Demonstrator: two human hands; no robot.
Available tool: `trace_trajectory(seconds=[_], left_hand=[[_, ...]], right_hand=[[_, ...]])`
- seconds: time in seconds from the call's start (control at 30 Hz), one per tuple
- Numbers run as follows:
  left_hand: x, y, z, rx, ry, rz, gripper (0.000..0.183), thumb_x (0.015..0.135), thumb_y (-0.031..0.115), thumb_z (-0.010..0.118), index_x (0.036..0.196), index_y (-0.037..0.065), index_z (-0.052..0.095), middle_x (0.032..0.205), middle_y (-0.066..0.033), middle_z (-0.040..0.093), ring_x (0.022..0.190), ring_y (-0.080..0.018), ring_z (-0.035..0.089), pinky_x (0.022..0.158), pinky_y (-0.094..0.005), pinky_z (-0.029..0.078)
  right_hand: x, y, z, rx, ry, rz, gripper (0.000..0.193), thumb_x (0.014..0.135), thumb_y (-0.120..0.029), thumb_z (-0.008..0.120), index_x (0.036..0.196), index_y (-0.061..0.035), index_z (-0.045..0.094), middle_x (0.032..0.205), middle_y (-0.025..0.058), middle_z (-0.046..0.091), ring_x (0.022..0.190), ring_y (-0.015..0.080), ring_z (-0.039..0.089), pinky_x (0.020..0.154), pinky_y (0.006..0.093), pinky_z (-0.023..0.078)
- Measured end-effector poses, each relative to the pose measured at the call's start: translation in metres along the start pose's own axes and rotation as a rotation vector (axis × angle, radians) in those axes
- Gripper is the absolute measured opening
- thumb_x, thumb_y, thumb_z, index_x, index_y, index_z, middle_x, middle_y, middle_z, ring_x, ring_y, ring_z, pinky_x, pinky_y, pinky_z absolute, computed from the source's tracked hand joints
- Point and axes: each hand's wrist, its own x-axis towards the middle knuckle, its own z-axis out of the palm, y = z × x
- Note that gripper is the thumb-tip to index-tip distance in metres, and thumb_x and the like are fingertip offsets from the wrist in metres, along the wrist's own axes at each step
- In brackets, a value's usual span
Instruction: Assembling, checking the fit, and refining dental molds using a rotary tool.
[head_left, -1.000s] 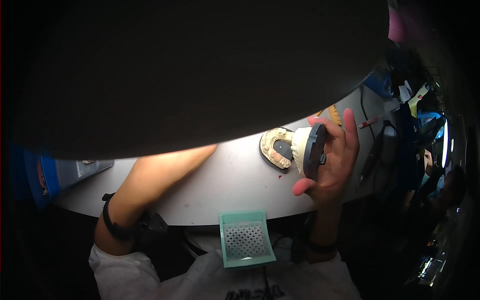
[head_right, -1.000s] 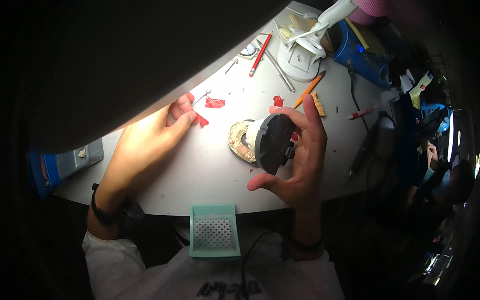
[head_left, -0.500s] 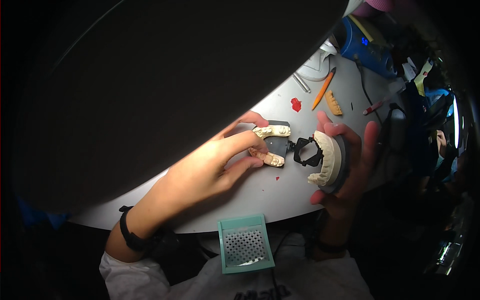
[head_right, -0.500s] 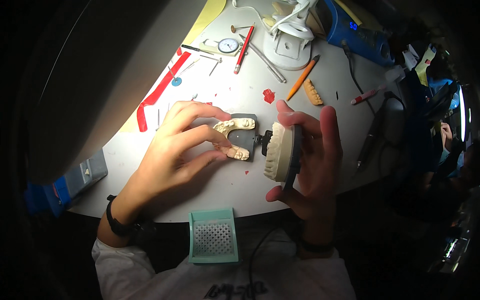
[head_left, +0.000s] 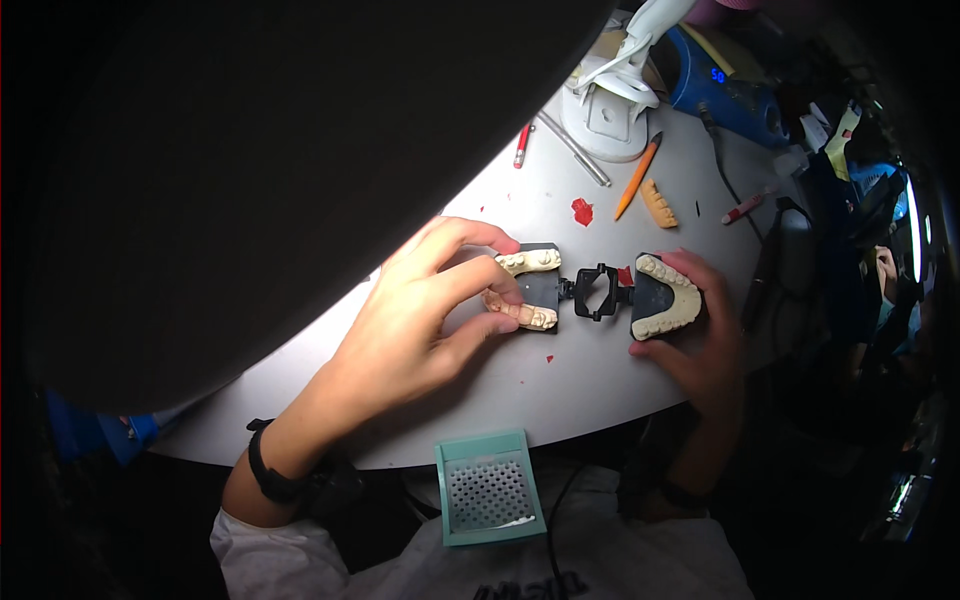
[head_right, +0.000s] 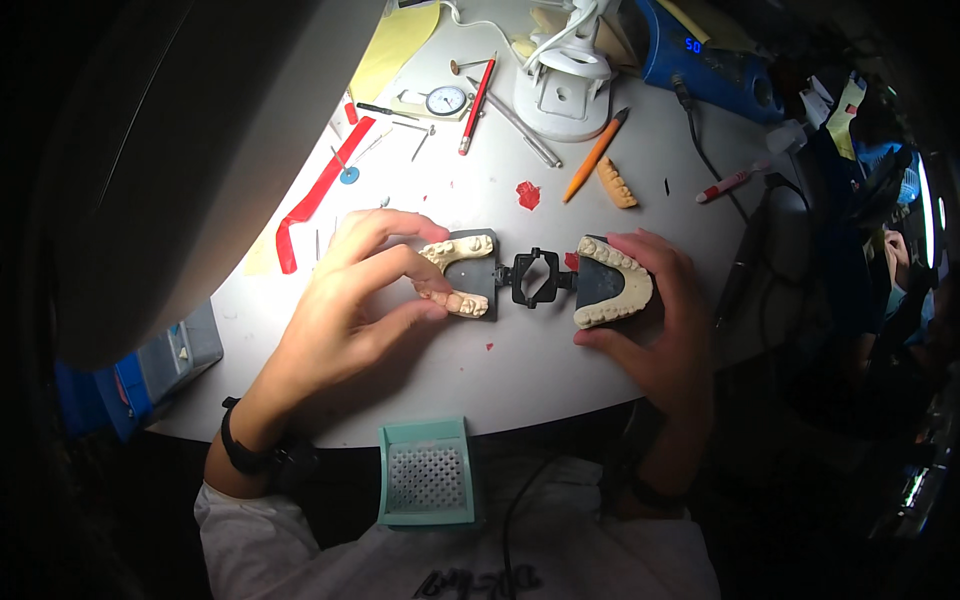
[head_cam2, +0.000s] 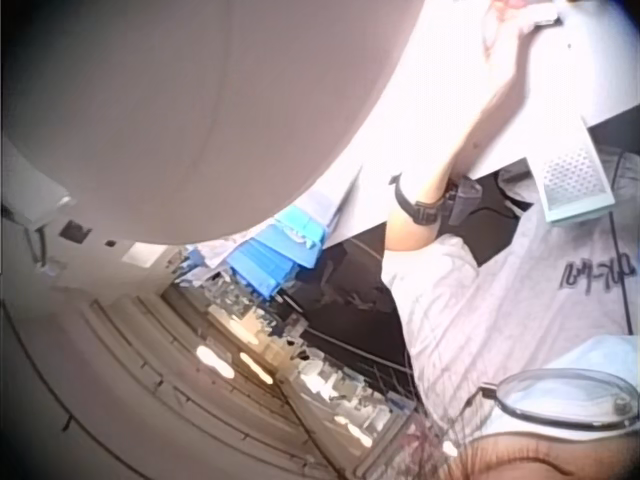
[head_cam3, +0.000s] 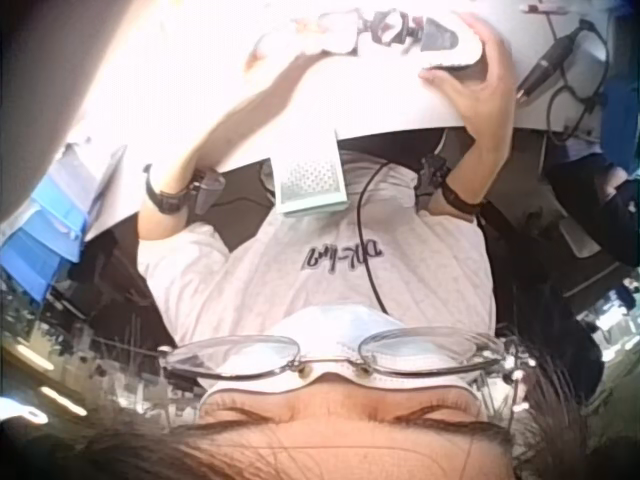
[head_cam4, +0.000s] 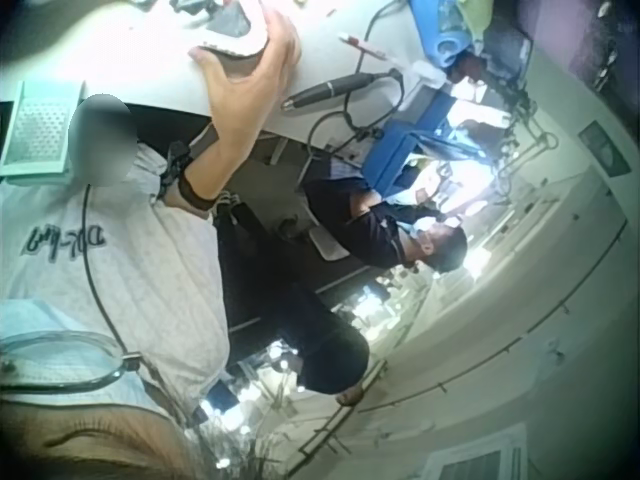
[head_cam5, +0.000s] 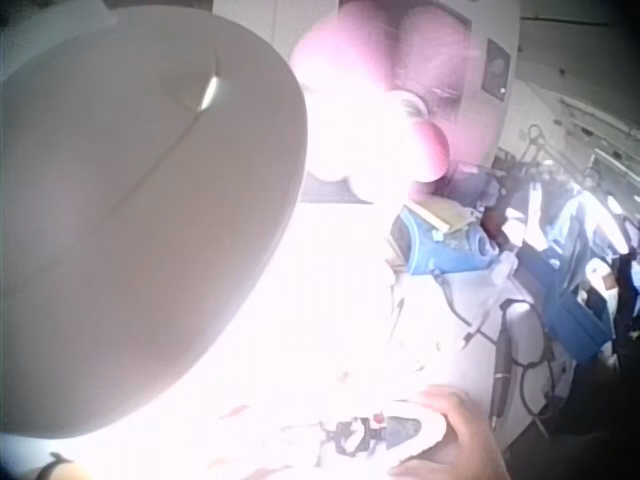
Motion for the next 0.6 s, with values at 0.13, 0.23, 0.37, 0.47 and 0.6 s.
trace_trajectory(seconds=[0.13, 0.23, 0.37, 0.47, 0.6], left_hand=[[-0.002, 0.007, -0.006, 0.034, 0.079, 0.062, 0.018, 0.081, 0.002, 0.081, 0.096, 0.005, 0.071, 0.113, -0.006, 0.069, 0.112, -0.0247, 0.061, 0.095, -0.0357, 0.046], [-0.015, 0.012, -0.007, -0.267, 0.092, -0.096, 0.017, 0.087, 0.002, 0.078, 0.103, 0.003, 0.071, 0.107, -0.0062, 0.072, 0.099, -0.0176, 0.069, 0.089, -0.032, 0.052], [-0.018, 0.02, -0.007, -0.704, 0.097, -0.27, 0.021, 0.091, 0.001, 0.077, 0.11, 0.001, 0.07, 0.106, -0.0063, 0.072, 0.101, -0.0127, 0.069, 0.094, -0.0308, 0.054], [-0.015, 0.028, -0.007, -0.745, 0.156, -0.231, 0.026, 0.084, -0.013, 0.076, 0.104, -0.002, 0.064, 0.093, -0.0109, 0.069, 0.092, -0.0206, 0.071, 0.088, -0.0377, 0.059], [-0.017, 0.029, -0.009, -0.814, 0.138, -0.252, 0.029, 0.081, -0.014, 0.078, 0.103, -0.001, 0.064, 0.094, -0.0104, 0.067, 0.091, -0.019, 0.069, 0.087, -0.0372, 0.058]], right_hand=[[0.013, -0.004, 0.007, -0.382, 0.011, -0.109, 0.078, 0.065, -0.009, 0.091, 0.136, -0.0078, 0.06, 0.135, 0.0154, 0.061, 0.132, 0.0337, 0.054, 0.109, 0.045, 0.045], [0.01, -0.002, 0.003, -0.362, 0.134, -0.143, 0.068, 0.072, -0.011, 0.089, 0.135, -0.0068, 0.062, 0.132, 0.0155, 0.063, 0.13, 0.0326, 0.056, 0.109, 0.0447, 0.045], [-0.016, 0.026, -0.048, -0.548, 0.584, 0.423, 0.049, 0.096, -0.036, 0.073, 0.132, -0.0038, 0.065, 0.13, 0.0173, 0.064, 0.125, 0.0314, 0.059, 0.107, 0.0431, 0.046], [-0.018, 0.047, -0.057, -0.823, 0.372, 0.574, 0.057, 0.099, -0.047, 0.065, 0.133, -0.0019, 0.063, 0.123, 0.0167, 0.064, 0.119, 0.0286, 0.06, 0.103, 0.0409, 0.047], [-0.015, 0.059, -0.052, -0.683, 0.415, 0.57, 0.061, 0.099, -0.049, 0.063, 0.133, 0.0007, 0.062, 0.113, 0.0142, 0.065, 0.109, 0.0311, 0.063, 0.099, 0.0417, 0.048]])
